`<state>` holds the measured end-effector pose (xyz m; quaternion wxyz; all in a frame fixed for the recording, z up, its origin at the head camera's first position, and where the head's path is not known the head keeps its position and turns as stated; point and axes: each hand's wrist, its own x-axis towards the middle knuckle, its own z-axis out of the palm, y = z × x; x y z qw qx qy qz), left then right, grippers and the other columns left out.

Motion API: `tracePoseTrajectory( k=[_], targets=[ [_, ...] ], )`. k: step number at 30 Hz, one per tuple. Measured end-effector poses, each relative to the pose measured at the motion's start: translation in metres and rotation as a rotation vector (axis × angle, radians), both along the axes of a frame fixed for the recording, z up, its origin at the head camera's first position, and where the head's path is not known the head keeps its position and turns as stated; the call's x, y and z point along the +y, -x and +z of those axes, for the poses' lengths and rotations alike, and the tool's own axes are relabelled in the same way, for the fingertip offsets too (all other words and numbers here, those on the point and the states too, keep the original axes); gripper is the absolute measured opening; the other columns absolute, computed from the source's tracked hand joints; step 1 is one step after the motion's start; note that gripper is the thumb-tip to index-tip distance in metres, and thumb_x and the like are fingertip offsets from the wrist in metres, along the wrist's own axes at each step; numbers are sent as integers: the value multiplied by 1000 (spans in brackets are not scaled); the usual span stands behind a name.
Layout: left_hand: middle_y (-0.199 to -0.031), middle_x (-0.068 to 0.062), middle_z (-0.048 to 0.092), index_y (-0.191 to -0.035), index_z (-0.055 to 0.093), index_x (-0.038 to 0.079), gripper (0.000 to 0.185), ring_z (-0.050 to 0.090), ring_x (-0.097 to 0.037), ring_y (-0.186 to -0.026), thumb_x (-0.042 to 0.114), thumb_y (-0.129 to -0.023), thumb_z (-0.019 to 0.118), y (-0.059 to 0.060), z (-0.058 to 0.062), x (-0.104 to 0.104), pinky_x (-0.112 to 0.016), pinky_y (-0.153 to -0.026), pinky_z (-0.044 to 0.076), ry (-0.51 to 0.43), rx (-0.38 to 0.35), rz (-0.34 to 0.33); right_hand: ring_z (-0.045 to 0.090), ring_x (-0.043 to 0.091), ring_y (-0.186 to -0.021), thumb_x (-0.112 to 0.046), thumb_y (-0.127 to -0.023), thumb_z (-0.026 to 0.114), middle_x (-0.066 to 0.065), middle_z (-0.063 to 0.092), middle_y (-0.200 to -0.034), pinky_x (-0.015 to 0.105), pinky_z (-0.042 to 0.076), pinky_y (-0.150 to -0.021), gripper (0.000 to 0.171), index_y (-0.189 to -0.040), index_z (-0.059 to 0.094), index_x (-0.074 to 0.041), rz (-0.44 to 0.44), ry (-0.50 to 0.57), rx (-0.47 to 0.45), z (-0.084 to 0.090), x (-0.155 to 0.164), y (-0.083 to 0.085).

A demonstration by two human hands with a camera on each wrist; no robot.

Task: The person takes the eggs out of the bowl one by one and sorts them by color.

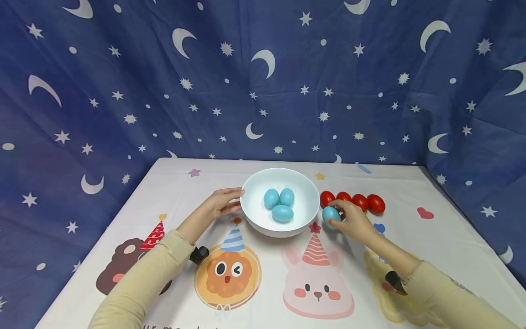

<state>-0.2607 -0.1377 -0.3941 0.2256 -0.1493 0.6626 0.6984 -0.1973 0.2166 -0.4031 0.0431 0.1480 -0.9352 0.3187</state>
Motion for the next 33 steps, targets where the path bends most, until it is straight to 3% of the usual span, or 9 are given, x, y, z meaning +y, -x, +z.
tracePoseTrajectory(
  k=[15, 33],
  targets=[
    [-136, -16, 47, -141, 43, 9, 52, 61, -6, -70, 21, -94, 60, -1, -2, 2, -13, -67, 60, 22, 7, -16, 56, 21, -78, -16, -79, 75, 16, 62, -93, 28, 62, -61, 44, -114, 59, 4, 16, -62, -142, -14, 1, 13],
    [-127, -12, 52, -141, 43, 8, 52, 63, -5, -67, 20, -94, 60, -1, 0, 0, -15, -71, 60, 11, 13, -18, 57, 24, -82, -19, -79, 76, 17, 63, -97, 28, 62, -62, 44, -113, 60, 3, -8, -81, -153, -9, -3, 13]
  ],
)
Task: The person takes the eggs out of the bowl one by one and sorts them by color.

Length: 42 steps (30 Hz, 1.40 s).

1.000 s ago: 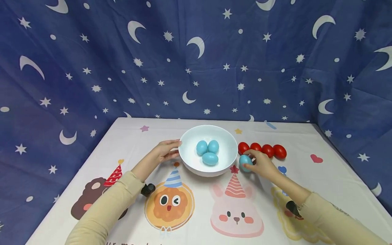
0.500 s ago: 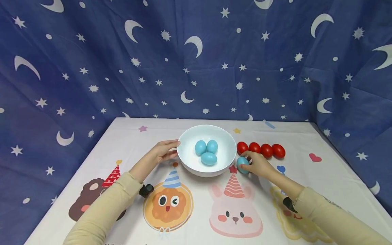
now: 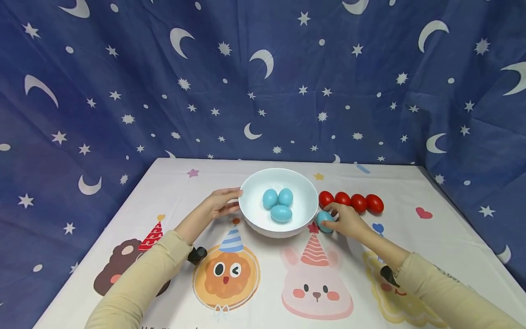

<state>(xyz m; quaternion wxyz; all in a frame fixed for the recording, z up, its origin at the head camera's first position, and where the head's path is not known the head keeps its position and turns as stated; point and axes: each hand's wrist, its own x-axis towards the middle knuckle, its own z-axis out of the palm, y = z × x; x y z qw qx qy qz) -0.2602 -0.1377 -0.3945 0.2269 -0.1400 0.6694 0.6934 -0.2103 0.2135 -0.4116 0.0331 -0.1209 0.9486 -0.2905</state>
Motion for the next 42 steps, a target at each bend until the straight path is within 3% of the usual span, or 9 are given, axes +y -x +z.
tracePoseTrajectory(
  k=[8, 32, 39, 42],
  targets=[
    [-130, -14, 51, -141, 43, 9, 51, 63, -5, -67, 21, -94, 59, 0, -1, 0, -15, -72, 60, 1, -1, -9, 60, 28, -84, -19, -80, 74, 18, 63, -97, 30, 62, -63, 40, -111, 61, 2, -11, -18, -2, 9, 2, -2],
    [-133, -14, 49, -142, 42, 10, 51, 62, -4, -65, 21, -95, 58, 2, 6, 2, -12, -63, 59, 22, -8, -18, 61, 25, -79, -9, -83, 70, 16, 68, -91, 35, 63, -70, 27, -106, 65, 4, 57, -24, 161, 47, -9, -4],
    [-116, -9, 53, -142, 42, 10, 51, 61, -5, -67, 19, -95, 58, 0, 4, 1, -13, -64, 59, 17, -22, -7, 57, 20, -73, -7, -83, 69, 13, 67, -89, 29, 61, -64, 24, -105, 66, 2, 87, -29, 172, 58, -20, -7],
    [-120, -11, 53, -142, 42, 9, 51, 61, -5, -67, 19, -94, 58, 1, 3, 1, -13, -66, 59, 19, -21, -7, 60, 22, -76, -7, -83, 70, 14, 67, -89, 31, 63, -67, 23, -104, 66, 2, 97, -32, 165, 63, -27, -6]
  ],
)
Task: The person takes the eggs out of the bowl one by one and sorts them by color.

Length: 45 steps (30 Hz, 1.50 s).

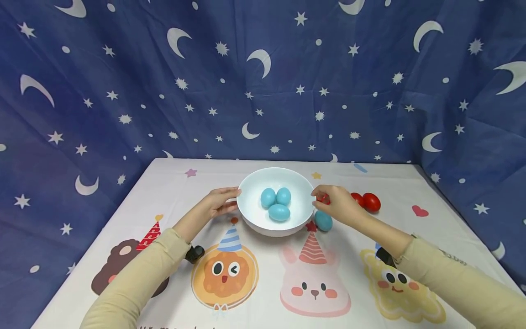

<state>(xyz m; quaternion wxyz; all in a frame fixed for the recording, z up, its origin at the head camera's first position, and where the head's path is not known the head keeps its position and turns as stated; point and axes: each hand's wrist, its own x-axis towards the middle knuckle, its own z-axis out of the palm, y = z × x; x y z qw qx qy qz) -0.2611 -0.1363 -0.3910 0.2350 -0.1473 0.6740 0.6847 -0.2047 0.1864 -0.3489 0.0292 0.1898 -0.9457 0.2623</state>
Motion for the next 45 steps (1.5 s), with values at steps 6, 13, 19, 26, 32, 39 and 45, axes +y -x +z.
tracePoseTrajectory(
  k=[6, 13, 19, 26, 32, 39, 45],
  targets=[
    [-134, -16, 51, -136, 50, 12, 48, 64, -5, -69, 22, -91, 64, 1, -1, -1, -13, -72, 59, -6, 9, 1, 61, 24, -79, -8, -83, 70, 15, 67, -92, 31, 63, -69, 22, -103, 66, 0, 29, -19, -37, 10, -15, 0],
    [-138, -17, 44, -142, 42, 8, 51, 62, -7, -71, 18, -94, 58, 1, -2, -1, -14, -70, 60, -22, 0, 16, 60, 24, -82, -10, -82, 72, 14, 66, -94, 29, 62, -70, 25, -105, 66, -1, 61, -30, -68, 15, -36, 0],
    [-139, -17, 45, -141, 44, 10, 49, 62, -7, -72, 19, -95, 58, -2, -1, 3, -15, -70, 60, -5, 2, 14, 60, 25, -84, -10, -81, 73, 12, 66, -94, 27, 61, -69, 27, -106, 67, -2, 78, -54, -62, 15, -49, 1],
    [-140, -17, 46, -140, 44, 10, 49, 62, -5, -67, 20, -94, 59, -1, -1, 2, -13, -65, 59, 24, 8, 11, 60, 26, -82, -9, -81, 73, 15, 66, -95, 28, 62, -68, 28, -107, 66, 0, 140, -83, -56, 12, -63, 7],
    [-141, -19, 45, -141, 43, 10, 50, 62, -5, -66, 20, -95, 58, -1, 1, 0, -13, -65, 59, 27, 11, 12, 61, 22, -80, -10, -81, 73, 16, 66, -98, 27, 62, -70, 30, -109, 66, -1, 136, -145, -114, 7, -70, 20],
    [-140, -17, 46, -141, 44, 11, 50, 62, -6, -68, 20, -94, 59, 0, 0, 0, -13, -66, 60, 25, 4, 22, 60, 24, -84, -11, -81, 74, 17, 66, -100, 27, 60, -71, 32, -109, 65, 0, 153, -162, -139, -2, -70, 33],
    [-140, -17, 46, -140, 44, 10, 50, 62, -6, -69, 20, -94, 59, 0, 0, 0, -14, -68, 60, 15, 9, 17, 58, 21, -80, -17, -78, 78, 16, 66, -99, 27, 60, -72, 37, -109, 66, -2, 168, -161, -159, -10, -72, 40]
  ],
)
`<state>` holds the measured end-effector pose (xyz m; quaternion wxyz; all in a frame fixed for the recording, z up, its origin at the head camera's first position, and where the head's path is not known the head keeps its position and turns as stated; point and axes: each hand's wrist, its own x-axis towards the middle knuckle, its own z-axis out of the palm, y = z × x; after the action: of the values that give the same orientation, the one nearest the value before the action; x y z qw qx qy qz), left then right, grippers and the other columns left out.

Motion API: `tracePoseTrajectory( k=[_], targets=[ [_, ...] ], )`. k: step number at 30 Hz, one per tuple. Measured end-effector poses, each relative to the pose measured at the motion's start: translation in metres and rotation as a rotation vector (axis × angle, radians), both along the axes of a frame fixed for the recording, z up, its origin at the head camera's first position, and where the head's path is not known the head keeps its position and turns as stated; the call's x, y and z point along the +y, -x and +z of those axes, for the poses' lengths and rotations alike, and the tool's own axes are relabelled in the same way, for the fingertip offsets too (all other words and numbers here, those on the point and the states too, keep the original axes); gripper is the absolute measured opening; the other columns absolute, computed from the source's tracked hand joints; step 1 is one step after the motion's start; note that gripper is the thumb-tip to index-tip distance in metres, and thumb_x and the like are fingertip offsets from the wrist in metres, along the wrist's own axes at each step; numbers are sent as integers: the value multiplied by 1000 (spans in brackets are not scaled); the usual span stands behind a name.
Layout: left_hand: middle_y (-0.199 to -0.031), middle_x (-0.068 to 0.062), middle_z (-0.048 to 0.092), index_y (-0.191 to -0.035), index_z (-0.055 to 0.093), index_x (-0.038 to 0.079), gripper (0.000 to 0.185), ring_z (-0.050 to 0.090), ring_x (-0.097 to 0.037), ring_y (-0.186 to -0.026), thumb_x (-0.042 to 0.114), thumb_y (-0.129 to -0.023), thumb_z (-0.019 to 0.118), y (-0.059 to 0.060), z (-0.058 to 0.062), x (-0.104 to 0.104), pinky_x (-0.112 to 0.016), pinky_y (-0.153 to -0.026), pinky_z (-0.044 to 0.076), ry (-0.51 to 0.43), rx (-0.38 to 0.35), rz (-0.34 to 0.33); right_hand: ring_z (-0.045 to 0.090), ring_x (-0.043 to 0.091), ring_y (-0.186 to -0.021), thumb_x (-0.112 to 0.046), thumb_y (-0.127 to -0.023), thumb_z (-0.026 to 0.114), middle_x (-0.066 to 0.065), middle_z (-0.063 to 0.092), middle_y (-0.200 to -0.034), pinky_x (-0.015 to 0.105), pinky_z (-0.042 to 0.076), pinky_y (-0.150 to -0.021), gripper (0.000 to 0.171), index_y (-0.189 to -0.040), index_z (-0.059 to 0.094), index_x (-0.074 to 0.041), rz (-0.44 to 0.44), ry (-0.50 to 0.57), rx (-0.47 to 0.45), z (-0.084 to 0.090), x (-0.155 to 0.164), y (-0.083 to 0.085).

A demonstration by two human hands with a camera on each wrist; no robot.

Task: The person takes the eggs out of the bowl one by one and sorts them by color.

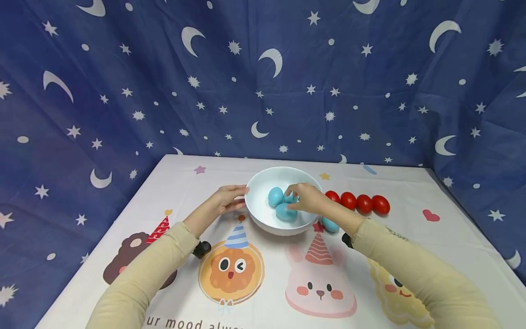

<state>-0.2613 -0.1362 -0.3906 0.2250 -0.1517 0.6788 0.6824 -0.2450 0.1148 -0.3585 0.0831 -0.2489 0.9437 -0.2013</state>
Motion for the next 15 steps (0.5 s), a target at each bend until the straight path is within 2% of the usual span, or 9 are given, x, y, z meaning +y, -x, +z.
tracePoseTrajectory(
  k=[7, 11, 15],
  targets=[
    [-138, -15, 47, -140, 46, 11, 48, 62, -7, -71, 19, -94, 59, 1, 0, 0, -14, -67, 60, 0, -11, 7, 57, 21, -82, -20, -77, 79, 13, 66, -96, 27, 60, -76, 38, -109, 67, -4, -17, 22, 23, -14, -5, 4],
    [-139, -16, 47, -140, 46, 11, 48, 62, -7, -71, 19, -94, 59, 1, 0, 0, -14, -68, 60, -1, -5, 11, 56, 21, -83, -19, -77, 79, 12, 65, -93, 28, 58, -78, 37, -108, 67, -4, -21, 47, 28, -21, -8, 2],
    [-139, -16, 47, -140, 45, 10, 49, 62, -7, -71, 19, -94, 60, 0, 0, 0, -14, -68, 60, 3, -4, 10, 58, 19, -84, -20, -77, 79, 9, 66, -94, 28, 58, -81, 36, -108, 67, -4, -11, 29, 55, -27, -12, -2]
  ],
)
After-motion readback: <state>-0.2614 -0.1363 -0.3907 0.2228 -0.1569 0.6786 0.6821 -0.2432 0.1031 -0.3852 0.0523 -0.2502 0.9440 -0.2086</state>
